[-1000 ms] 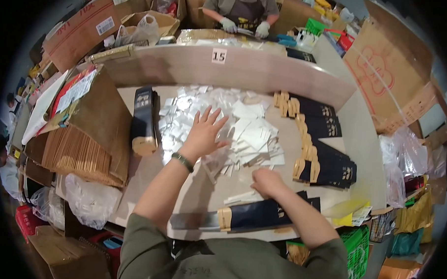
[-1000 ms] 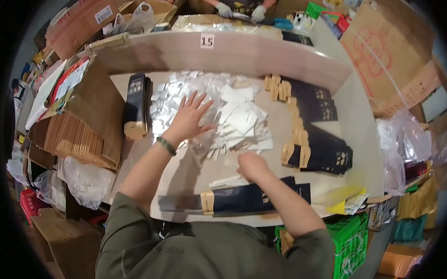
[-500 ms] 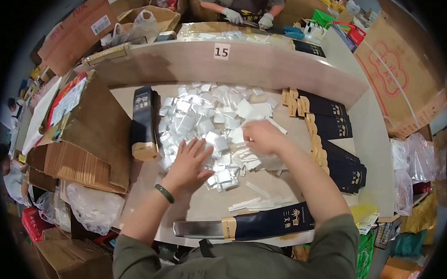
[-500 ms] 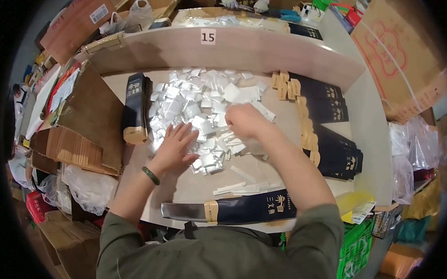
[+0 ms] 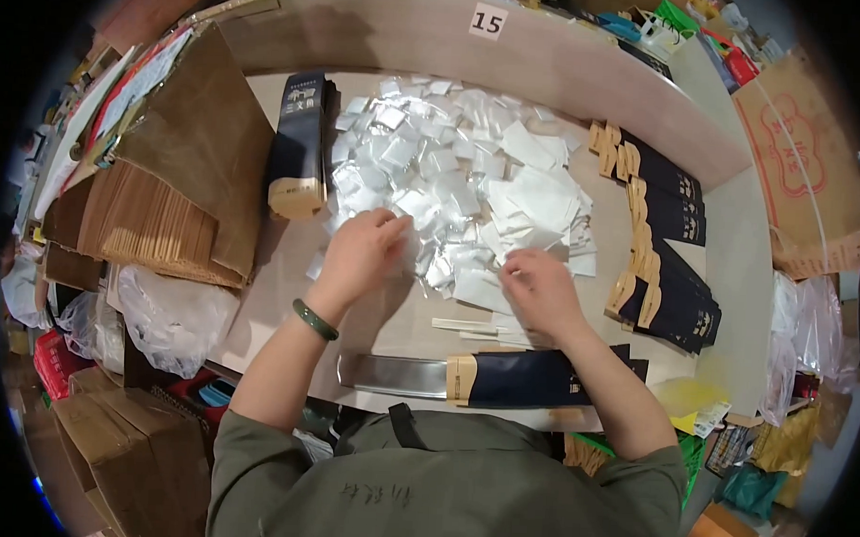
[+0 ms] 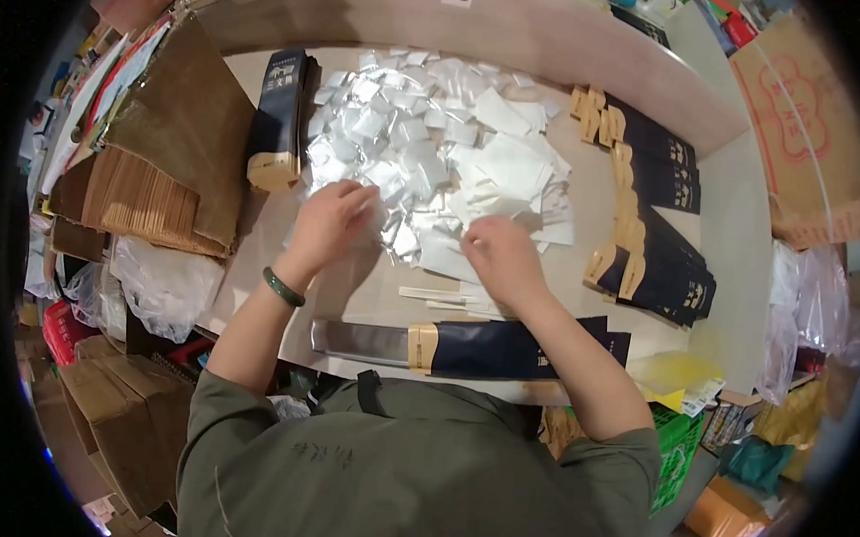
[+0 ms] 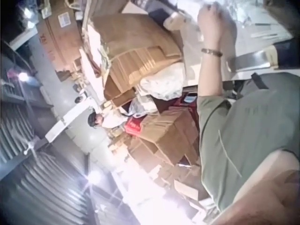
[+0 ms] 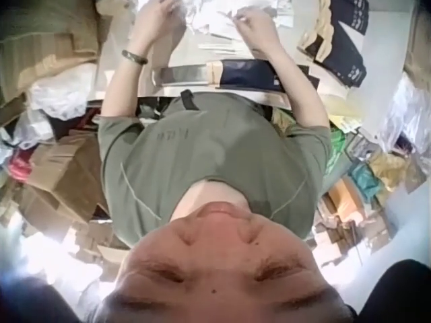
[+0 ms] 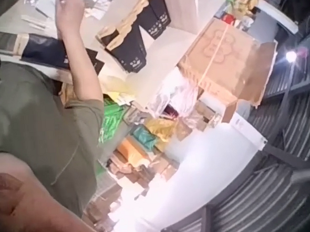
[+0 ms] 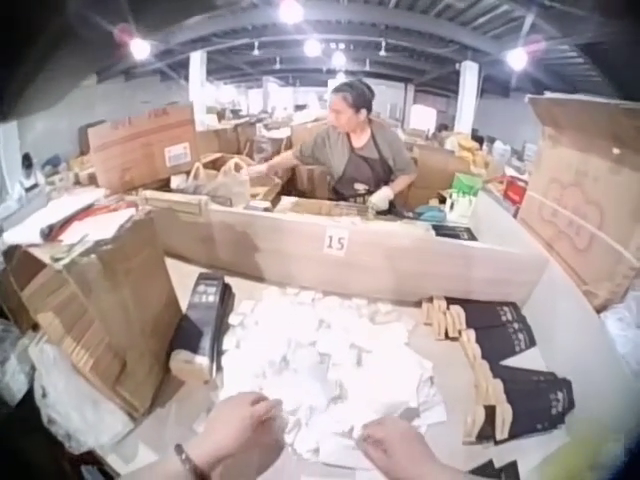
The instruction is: Packaging small white rectangular packets into dark paper sleeves at a factory workstation.
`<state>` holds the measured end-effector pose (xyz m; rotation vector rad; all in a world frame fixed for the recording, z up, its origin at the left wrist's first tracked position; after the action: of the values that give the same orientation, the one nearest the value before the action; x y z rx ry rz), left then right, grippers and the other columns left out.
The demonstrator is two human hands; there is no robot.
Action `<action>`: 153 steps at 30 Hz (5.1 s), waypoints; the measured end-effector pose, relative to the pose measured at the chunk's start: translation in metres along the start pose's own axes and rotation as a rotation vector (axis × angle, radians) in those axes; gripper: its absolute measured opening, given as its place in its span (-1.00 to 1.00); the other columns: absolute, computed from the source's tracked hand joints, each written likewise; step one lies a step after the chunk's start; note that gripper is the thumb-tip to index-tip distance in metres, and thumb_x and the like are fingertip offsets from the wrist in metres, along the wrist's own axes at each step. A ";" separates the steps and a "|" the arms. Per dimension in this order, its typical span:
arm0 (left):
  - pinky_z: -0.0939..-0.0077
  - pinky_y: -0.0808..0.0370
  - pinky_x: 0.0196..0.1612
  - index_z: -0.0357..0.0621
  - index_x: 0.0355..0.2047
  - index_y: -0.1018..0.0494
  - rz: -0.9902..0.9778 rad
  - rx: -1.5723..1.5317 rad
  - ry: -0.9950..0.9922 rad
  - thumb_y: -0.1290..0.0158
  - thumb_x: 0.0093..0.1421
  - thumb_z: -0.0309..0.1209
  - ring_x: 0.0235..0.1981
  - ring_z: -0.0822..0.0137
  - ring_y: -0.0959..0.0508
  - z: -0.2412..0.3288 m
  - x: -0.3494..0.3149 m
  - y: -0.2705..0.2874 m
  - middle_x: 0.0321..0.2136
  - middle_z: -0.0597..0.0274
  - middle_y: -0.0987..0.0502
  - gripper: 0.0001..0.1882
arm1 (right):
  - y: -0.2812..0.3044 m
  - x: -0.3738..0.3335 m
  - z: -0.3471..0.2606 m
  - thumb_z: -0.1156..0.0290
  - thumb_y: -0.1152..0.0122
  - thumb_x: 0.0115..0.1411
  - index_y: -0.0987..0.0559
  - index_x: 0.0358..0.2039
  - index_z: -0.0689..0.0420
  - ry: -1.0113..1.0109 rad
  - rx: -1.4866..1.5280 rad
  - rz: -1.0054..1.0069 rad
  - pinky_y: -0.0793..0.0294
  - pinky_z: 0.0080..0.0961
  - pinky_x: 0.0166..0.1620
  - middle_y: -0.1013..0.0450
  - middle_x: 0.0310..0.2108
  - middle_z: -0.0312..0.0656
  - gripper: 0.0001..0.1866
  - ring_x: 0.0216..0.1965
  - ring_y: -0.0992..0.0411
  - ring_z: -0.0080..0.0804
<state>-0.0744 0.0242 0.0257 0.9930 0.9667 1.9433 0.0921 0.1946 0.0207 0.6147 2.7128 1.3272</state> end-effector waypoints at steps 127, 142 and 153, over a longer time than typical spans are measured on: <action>0.23 -0.46 -0.06 -0.32 -0.07 -0.32 -0.631 -0.972 -0.065 -0.12 -0.07 -0.54 -0.21 -0.14 -0.53 0.165 -0.116 -0.034 0.08 -0.22 -0.28 -0.51 | 0.025 -0.130 -0.012 0.36 -0.43 -0.05 -0.49 -0.21 0.28 -0.072 0.190 -0.502 -0.36 -0.12 0.12 -0.37 0.03 0.19 -0.57 0.05 -0.35 0.16; 0.22 -0.51 -0.27 -0.13 -0.03 -0.41 -0.160 -0.312 0.290 -0.29 -0.11 -0.43 -0.33 -0.03 -0.57 0.073 -0.147 -0.021 -0.36 0.05 -0.53 -0.43 | -0.025 -0.109 -0.040 0.24 -0.17 0.19 -0.50 -0.58 0.12 -0.215 -0.254 -0.279 -0.48 -0.17 -0.38 -0.48 -0.60 -0.09 -0.72 -0.47 -0.50 -0.01; 0.24 -0.48 -0.03 -0.10 0.10 -0.39 -0.196 -0.090 -0.036 -0.37 -0.08 -0.20 0.00 -0.02 -0.48 0.067 -0.111 0.021 -0.02 0.01 -0.47 -0.28 | -0.035 -0.050 -0.030 0.20 -0.10 0.17 -0.58 -0.40 0.18 -0.227 -0.042 -0.356 -0.48 -0.04 -0.19 -0.52 -0.48 0.07 -0.72 -0.32 -0.51 0.12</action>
<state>0.0257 -0.0597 0.0373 0.8471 0.9120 1.7844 0.1197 0.1345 0.0066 0.2427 2.4574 1.1449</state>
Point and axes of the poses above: each hand's wrist, its own x-axis towards the middle knuckle, its own y-axis out of the back of the hand, z = x × y, the point moved 8 cm from there along x, towards the middle knuckle
